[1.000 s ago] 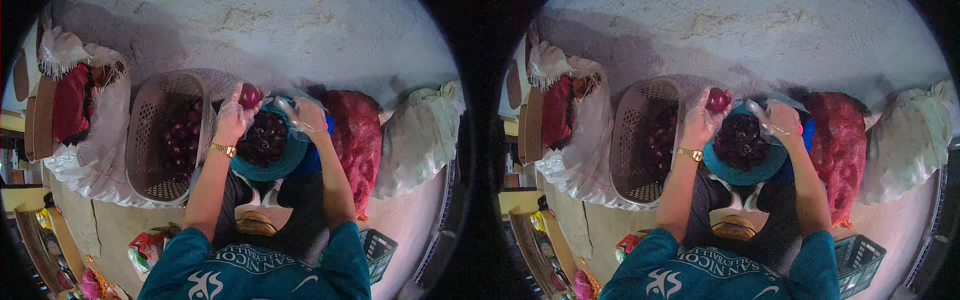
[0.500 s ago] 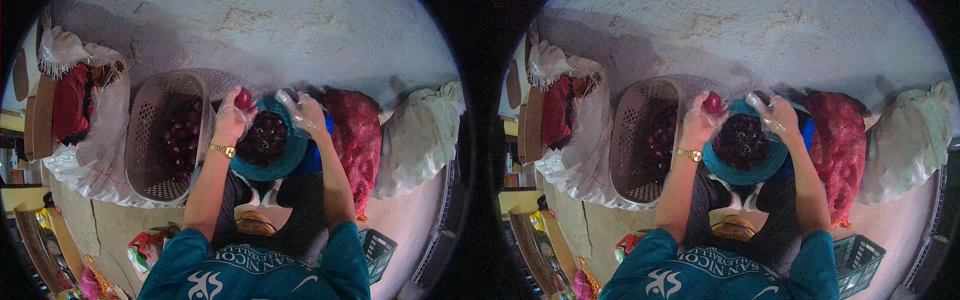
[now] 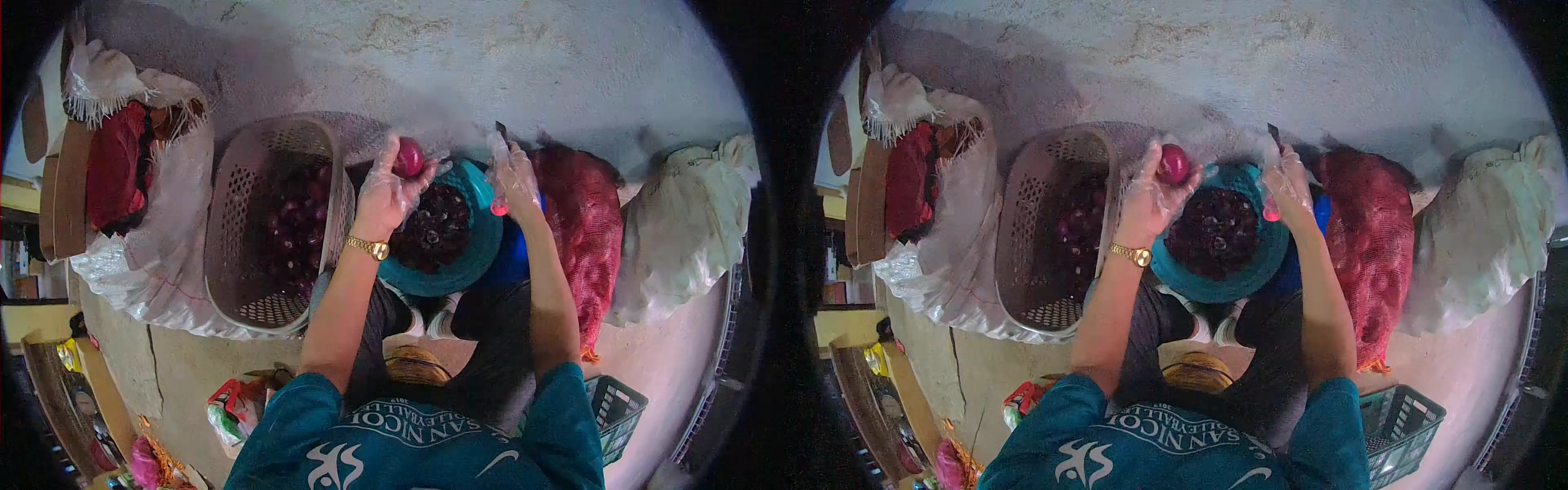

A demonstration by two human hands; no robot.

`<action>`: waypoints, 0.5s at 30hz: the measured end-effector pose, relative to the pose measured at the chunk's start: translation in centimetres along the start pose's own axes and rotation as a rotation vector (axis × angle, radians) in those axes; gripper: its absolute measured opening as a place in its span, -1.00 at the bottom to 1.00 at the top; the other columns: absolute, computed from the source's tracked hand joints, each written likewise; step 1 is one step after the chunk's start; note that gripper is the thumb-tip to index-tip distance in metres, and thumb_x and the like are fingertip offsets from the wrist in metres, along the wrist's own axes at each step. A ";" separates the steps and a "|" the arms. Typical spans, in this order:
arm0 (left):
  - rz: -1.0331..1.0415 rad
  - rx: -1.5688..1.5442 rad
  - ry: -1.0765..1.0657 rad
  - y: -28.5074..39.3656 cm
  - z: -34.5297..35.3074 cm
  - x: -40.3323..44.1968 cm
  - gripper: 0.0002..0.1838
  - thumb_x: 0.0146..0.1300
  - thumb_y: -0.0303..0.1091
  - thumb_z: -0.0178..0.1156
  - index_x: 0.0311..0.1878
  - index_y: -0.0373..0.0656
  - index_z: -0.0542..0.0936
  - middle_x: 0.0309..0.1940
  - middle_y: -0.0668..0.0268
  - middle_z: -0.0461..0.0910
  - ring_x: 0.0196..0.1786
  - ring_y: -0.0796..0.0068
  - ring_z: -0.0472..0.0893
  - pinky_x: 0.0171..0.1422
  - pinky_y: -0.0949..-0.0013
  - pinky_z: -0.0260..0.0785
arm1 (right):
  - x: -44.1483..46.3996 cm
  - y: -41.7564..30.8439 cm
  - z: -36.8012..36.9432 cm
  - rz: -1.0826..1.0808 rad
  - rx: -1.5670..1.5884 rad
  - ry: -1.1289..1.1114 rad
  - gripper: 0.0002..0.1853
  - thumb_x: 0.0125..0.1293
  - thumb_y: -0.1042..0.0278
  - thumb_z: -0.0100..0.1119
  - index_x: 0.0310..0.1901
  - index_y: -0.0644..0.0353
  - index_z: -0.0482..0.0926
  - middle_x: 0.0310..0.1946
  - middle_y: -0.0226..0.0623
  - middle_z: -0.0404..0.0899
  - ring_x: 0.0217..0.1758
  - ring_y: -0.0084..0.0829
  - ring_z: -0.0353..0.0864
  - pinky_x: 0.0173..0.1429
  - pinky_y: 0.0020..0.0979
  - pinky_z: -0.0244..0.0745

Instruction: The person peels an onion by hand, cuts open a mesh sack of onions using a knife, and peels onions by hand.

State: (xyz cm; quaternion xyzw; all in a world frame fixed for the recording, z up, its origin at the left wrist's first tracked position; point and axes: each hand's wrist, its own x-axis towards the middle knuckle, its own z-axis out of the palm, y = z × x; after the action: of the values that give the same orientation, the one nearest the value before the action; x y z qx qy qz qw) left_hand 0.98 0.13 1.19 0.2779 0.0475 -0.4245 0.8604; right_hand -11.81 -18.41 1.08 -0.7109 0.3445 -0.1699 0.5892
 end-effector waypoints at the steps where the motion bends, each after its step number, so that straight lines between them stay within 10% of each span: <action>1: -0.004 -0.023 -0.002 0.0 0.0 0.1 -0.53 0.29 -0.14 0.19 0.05 -0.30 0.32 -0.02 0.01 0.41 0.01 -0.01 0.51 0.06 0.03 0.50 | -0.5 0.0 0.2 -0.076 0.015 0.001 -0.53 0.34 0.03 -0.04 0.07 0.27 0.40 -0.34 -0.29 0.47 -0.33 -0.46 0.44 -0.25 -0.41 0.37; 6: -0.061 -0.116 -0.023 -0.1 -0.2 0.3 -0.54 0.35 -0.13 0.09 0.13 -0.27 0.28 0.01 0.02 0.40 0.09 -0.08 0.47 0.10 -0.02 0.47 | 0.2 0.8 0.6 -0.007 -0.025 -0.084 -0.49 0.36 -0.05 0.02 0.05 0.28 0.37 -0.37 -0.47 0.41 -0.40 -0.65 0.36 -0.35 -0.55 0.32; 8: -0.047 -0.079 -0.085 -0.3 -0.7 0.7 -0.58 0.39 -0.18 0.04 0.14 -0.28 0.29 0.04 0.00 0.40 0.13 -0.10 0.45 0.17 -0.08 0.41 | 0.5 1.1 1.0 0.009 -0.112 0.010 -0.48 0.37 0.12 -0.08 0.18 0.39 0.31 -0.02 -0.06 0.50 0.07 -0.28 0.47 0.14 -0.35 0.33; 11: -0.004 -0.035 -0.186 -0.3 -1.2 0.7 -0.60 0.38 -0.28 0.04 0.16 -0.32 0.29 0.12 -0.06 0.36 0.20 -0.15 0.40 0.23 -0.08 0.38 | 1.0 1.8 1.2 -0.053 -0.017 -0.009 -0.52 0.39 0.00 -0.01 0.08 0.30 0.38 -0.31 -0.44 0.45 -0.34 -0.63 0.38 -0.24 -0.56 0.34; 15: 0.020 0.033 -0.163 -0.5 -1.4 0.8 -0.61 0.33 -0.30 0.10 0.15 -0.24 0.32 0.05 0.07 0.40 0.11 0.06 0.49 0.21 -0.10 0.36 | 0.9 1.2 1.4 -0.008 -0.104 0.023 -0.51 0.40 0.01 -0.03 0.10 0.31 0.38 -0.26 -0.41 0.44 -0.27 -0.61 0.39 -0.18 -0.57 0.35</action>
State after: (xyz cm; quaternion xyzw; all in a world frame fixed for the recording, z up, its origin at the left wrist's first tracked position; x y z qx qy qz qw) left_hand 1.35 0.07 -0.47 0.2569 -0.0327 -0.4378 0.8610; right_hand -10.61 -18.17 -0.54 -0.7398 0.3568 -0.1623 0.5469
